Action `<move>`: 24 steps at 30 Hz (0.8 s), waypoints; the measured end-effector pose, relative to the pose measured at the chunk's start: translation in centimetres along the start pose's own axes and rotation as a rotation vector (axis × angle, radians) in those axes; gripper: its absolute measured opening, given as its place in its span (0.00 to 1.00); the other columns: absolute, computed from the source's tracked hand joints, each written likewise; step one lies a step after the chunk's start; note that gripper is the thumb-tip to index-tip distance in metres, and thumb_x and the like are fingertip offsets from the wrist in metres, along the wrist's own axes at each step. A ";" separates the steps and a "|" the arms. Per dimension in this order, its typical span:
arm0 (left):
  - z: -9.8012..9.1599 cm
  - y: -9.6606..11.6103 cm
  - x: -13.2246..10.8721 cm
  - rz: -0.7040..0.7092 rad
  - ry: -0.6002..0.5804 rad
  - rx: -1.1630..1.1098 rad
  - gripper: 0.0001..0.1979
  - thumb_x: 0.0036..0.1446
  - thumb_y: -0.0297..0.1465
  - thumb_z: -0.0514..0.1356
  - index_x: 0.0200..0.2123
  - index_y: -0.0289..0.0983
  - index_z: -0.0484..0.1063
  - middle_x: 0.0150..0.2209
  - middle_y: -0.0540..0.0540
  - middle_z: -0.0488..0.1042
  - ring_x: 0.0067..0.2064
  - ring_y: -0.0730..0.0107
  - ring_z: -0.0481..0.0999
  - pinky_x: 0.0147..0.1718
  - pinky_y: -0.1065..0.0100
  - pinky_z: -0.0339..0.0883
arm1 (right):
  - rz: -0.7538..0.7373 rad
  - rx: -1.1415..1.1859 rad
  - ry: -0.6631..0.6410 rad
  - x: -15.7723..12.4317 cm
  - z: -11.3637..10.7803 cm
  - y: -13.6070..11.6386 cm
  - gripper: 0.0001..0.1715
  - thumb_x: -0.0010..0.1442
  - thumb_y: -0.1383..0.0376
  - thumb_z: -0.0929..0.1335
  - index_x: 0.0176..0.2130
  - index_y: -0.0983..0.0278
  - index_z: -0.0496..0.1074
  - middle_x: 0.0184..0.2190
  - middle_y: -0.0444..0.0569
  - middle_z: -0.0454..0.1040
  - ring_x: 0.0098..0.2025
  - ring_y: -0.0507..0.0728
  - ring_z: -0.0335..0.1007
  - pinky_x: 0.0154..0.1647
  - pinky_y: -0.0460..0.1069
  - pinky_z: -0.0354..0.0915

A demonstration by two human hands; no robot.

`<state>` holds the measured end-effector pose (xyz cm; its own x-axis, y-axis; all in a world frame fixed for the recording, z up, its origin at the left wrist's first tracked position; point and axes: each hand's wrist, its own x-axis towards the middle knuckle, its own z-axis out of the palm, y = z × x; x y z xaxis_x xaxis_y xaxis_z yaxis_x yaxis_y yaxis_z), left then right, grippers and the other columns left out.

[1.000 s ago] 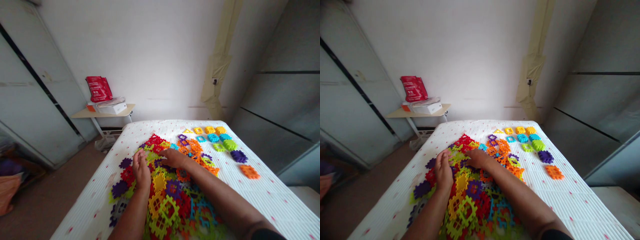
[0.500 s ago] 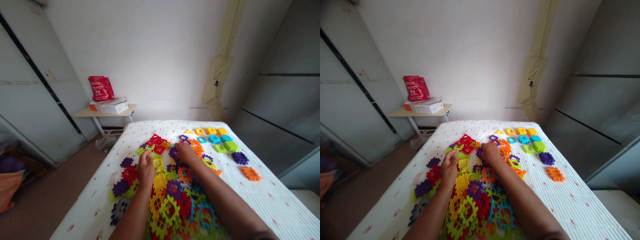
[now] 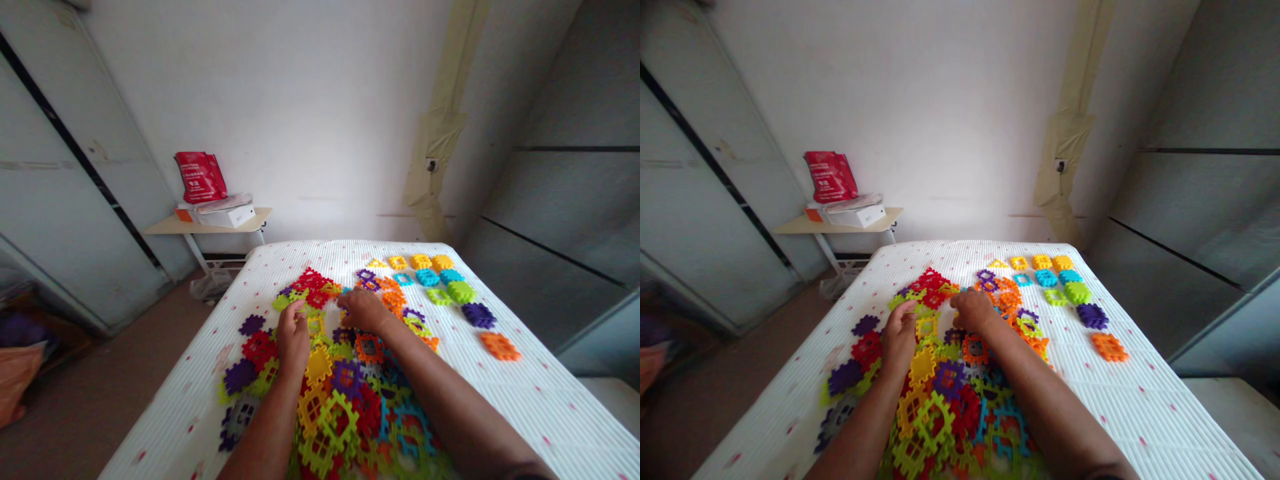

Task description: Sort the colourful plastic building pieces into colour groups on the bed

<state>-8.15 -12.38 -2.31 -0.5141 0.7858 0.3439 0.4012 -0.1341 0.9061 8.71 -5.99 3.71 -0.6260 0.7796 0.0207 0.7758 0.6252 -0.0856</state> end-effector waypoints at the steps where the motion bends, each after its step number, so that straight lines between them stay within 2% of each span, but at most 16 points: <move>1: 0.0 0.0 0.0 0.001 0.001 0.003 0.14 0.52 0.30 0.52 0.41 0.38 0.70 0.43 0.43 0.73 0.44 0.62 0.71 0.46 0.60 0.64 | 0.015 -0.043 -0.035 0.0 0.1 -0.3 0.20 0.49 0.62 0.68 0.43 0.62 0.73 0.41 0.52 0.75 0.46 0.62 0.68 0.43 0.52 0.64; 5: 0.0 -0.2 0.0 0.003 0.001 0.008 0.14 0.51 0.30 0.52 0.42 0.38 0.69 0.43 0.43 0.73 0.44 0.63 0.71 0.47 0.61 0.63 | 0.067 -0.111 -0.109 -0.2 0.6 -0.7 0.21 0.49 0.58 0.68 0.42 0.64 0.74 0.41 0.57 0.75 0.48 0.66 0.66 0.42 0.57 0.64; 11: 0.0 -0.3 0.1 0.002 -0.015 -0.002 0.15 0.51 0.32 0.52 0.42 0.38 0.70 0.43 0.42 0.73 0.43 0.62 0.72 0.47 0.59 0.63 | 0.031 -0.060 -0.129 -0.2 0.6 -0.6 0.25 0.46 0.55 0.71 0.42 0.65 0.73 0.44 0.59 0.73 0.49 0.68 0.64 0.45 0.60 0.62; 18: 0.0 0.7 -0.3 -0.040 -0.134 -0.104 0.17 0.50 0.39 0.55 0.40 0.35 0.71 0.40 0.41 0.75 0.42 0.62 0.74 0.44 0.62 0.65 | -0.144 0.203 0.113 0.0 -0.4 -0.2 0.33 0.46 0.62 0.72 0.52 0.63 0.66 0.45 0.54 0.71 0.48 0.61 0.64 0.46 0.54 0.60; 21: 0.0 1.1 -0.5 -0.050 -0.167 -0.100 0.17 0.49 0.42 0.57 0.35 0.35 0.73 0.34 0.43 0.76 0.37 0.62 0.74 0.38 0.65 0.66 | -0.215 0.260 0.194 0.0 -0.5 -0.5 0.39 0.46 0.63 0.72 0.56 0.63 0.61 0.45 0.53 0.70 0.47 0.60 0.63 0.46 0.54 0.60; 24: 0.0 1.4 -0.6 -0.058 -0.195 -0.100 0.17 0.47 0.44 0.59 0.30 0.35 0.74 0.27 0.45 0.75 0.30 0.65 0.73 0.31 0.68 0.66 | -0.278 0.284 0.230 0.0 -0.4 -1.0 0.39 0.48 0.64 0.71 0.58 0.62 0.59 0.45 0.53 0.69 0.47 0.59 0.62 0.46 0.53 0.60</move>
<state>-7.26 -13.05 -1.23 -0.3742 0.8944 0.2452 0.2934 -0.1367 0.9462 8.00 -6.60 4.18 -0.7484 0.5915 0.2998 0.5081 0.8020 -0.3140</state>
